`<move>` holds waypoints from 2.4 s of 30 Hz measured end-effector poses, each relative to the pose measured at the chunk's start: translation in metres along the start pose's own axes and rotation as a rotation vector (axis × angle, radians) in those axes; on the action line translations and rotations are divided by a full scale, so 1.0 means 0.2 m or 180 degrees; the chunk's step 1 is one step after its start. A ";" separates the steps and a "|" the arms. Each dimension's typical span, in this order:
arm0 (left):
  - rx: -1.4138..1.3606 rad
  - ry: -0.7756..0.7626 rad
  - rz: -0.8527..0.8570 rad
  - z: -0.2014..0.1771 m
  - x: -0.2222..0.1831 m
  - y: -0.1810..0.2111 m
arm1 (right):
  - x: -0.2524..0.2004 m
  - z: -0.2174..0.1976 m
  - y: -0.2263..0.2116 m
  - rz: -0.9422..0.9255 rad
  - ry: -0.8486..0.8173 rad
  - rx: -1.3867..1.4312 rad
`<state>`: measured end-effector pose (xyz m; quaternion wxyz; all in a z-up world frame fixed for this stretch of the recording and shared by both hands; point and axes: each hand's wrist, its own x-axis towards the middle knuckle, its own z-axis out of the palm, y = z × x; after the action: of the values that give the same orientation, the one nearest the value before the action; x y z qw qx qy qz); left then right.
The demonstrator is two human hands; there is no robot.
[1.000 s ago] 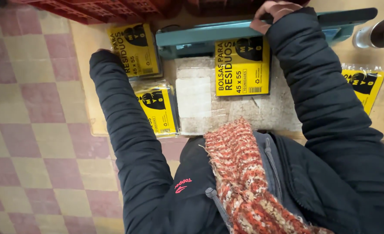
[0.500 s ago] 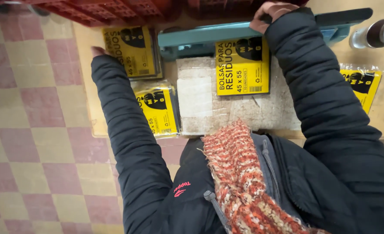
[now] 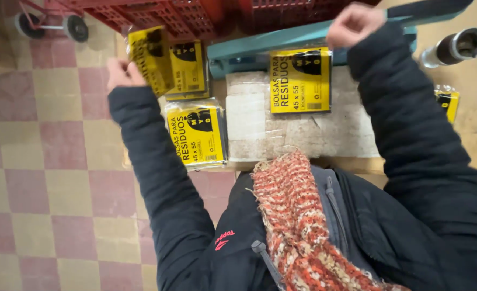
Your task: Seal plastic packages containing trash bag rolls using an industrial heat sealer and stack them in crates.
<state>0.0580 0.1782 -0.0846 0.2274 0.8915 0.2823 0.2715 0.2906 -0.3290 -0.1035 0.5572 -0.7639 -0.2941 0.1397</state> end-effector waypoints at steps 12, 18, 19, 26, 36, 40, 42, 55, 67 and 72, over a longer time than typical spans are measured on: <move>-0.1261 0.0095 0.0607 -0.38 -0.53 0.80 | -0.38 0.19 0.27 0.1808 0.0110 -0.2027; -0.1785 -0.0795 0.0418 -0.17 -0.79 0.96 | -1.09 -0.42 0.62 0.1175 0.1048 -0.1615; -0.1932 -0.0862 0.0731 -0.11 -0.82 0.98 | -1.27 -0.57 0.76 0.1217 0.1170 -0.1564; -0.3467 -0.1910 0.0177 0.31 -1.10 1.05 | -1.60 -0.75 0.72 0.2044 0.1649 -0.2612; -0.4070 -0.1652 -0.0875 0.82 -1.16 0.91 | -0.78 -0.04 0.24 0.0777 0.0002 0.1620; -0.3442 -0.1510 -0.0864 1.00 -1.07 0.73 | -0.55 0.06 0.18 0.1414 0.0229 0.0801; -0.2885 -0.1461 -0.0765 1.01 -0.98 0.72 | -0.46 0.08 0.21 0.1413 0.0244 0.0395; -0.0722 -0.0862 0.0202 0.98 -0.72 0.85 | -0.18 0.23 0.58 0.0435 0.1132 -0.0964; -0.0767 -0.0877 0.0293 0.93 -0.73 0.88 | 0.01 0.10 -0.46 -0.1340 0.0381 -0.2583; -0.0829 -0.0807 0.0286 1.03 -0.70 0.84 | 0.21 0.04 -0.33 -0.1009 -0.0002 -0.3062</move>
<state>0.1515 -0.0862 -0.1951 0.3623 0.8934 0.1738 0.2012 0.2995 -0.2834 -0.0407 0.1564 -0.8800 -0.4376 -0.0977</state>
